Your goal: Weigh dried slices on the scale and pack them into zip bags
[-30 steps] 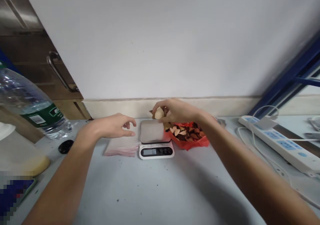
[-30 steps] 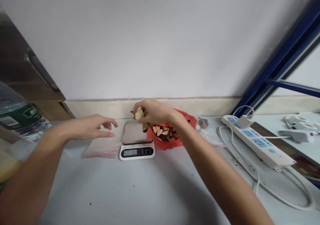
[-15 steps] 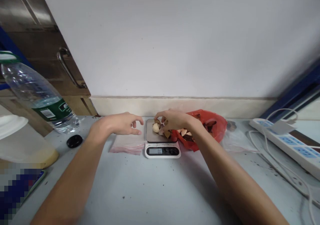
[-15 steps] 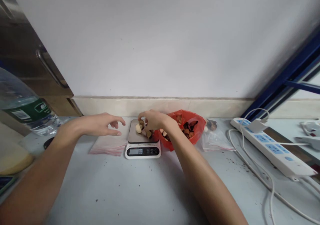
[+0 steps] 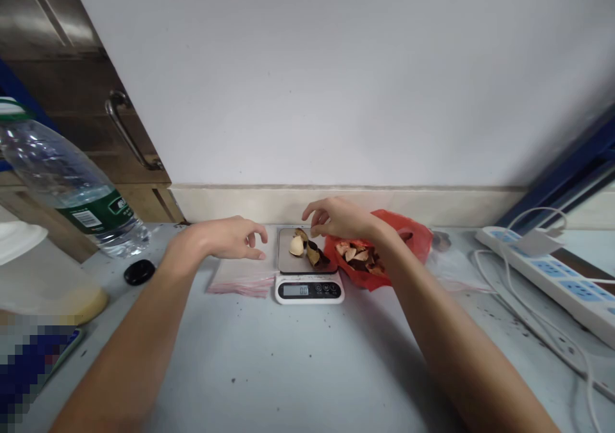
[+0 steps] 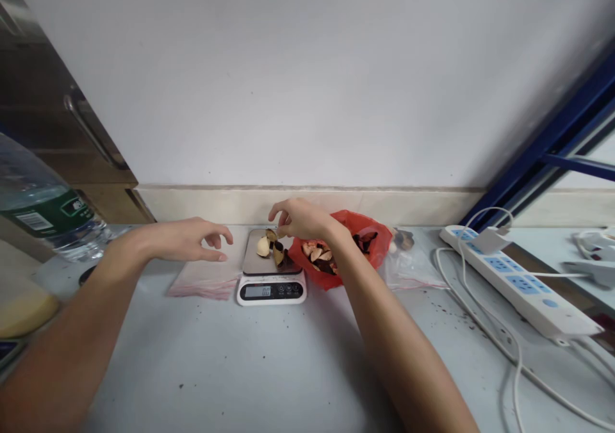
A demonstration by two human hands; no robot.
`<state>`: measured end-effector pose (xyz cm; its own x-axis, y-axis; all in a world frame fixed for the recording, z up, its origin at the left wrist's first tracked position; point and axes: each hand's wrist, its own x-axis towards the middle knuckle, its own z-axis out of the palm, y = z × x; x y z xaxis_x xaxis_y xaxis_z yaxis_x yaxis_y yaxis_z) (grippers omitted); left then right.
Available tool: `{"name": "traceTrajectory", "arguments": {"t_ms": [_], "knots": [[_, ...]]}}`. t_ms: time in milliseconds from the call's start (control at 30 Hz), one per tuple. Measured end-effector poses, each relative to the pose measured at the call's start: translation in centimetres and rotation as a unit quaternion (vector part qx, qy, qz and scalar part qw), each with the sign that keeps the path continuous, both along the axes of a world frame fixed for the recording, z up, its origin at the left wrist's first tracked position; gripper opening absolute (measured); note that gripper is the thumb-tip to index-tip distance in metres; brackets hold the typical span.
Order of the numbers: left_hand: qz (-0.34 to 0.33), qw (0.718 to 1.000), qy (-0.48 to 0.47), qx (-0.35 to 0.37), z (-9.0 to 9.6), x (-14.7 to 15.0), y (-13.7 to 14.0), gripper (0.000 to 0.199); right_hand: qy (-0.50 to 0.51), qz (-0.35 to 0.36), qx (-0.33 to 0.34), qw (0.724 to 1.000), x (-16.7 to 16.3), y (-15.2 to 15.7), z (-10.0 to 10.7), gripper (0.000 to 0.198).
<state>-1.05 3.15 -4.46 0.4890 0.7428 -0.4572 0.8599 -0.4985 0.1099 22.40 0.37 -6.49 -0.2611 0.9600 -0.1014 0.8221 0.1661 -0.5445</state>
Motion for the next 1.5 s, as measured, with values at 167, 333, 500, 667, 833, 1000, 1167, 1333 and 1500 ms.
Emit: {"name": "traceTrajectory", "arguments": {"t_ms": [167,333,500,667,833,1000,1167,1333,1500], "knots": [[0.000,1.000,0.018,-0.010,-0.3,0.2,0.0,0.052,0.010,-0.007,-0.001,1.000,0.7,-0.3,0.3,0.034],[0.015,0.999,0.040,-0.025,-1.0,0.7,-0.2,0.056,-0.059,0.023,-0.027,0.998,1.6,-0.4,0.6,0.044],[0.002,0.999,0.043,-0.015,-1.4,0.9,-0.3,0.023,-0.112,0.016,-0.065,0.991,3.1,-0.3,0.7,0.051],[0.005,0.999,0.048,-0.023,-0.7,0.8,-0.4,0.025,-0.101,-0.002,-0.040,0.994,3.8,-0.6,1.0,0.045],[0.005,0.999,0.039,-0.026,-1.0,0.4,0.1,0.024,-0.002,0.024,0.001,1.000,2.5,-0.3,0.4,0.039],[-0.012,1.000,0.014,-0.016,-1.5,-0.5,1.0,0.024,0.019,0.008,0.009,1.000,1.5,-0.2,0.5,0.037],[-0.017,1.000,0.014,0.004,-1.1,-0.4,0.7,0.028,-0.019,0.012,0.007,1.000,3.4,-1.9,2.7,0.037],[-0.021,1.000,0.019,0.012,-1.0,0.0,0.4,0.029,-0.205,-0.068,-0.130,0.968,5.8,-3.0,3.1,0.020],[-0.008,1.000,0.028,-0.002,-0.8,0.5,0.2,0.025,-0.173,-0.124,-0.240,0.947,5.8,-2.7,1.7,0.048]]}}
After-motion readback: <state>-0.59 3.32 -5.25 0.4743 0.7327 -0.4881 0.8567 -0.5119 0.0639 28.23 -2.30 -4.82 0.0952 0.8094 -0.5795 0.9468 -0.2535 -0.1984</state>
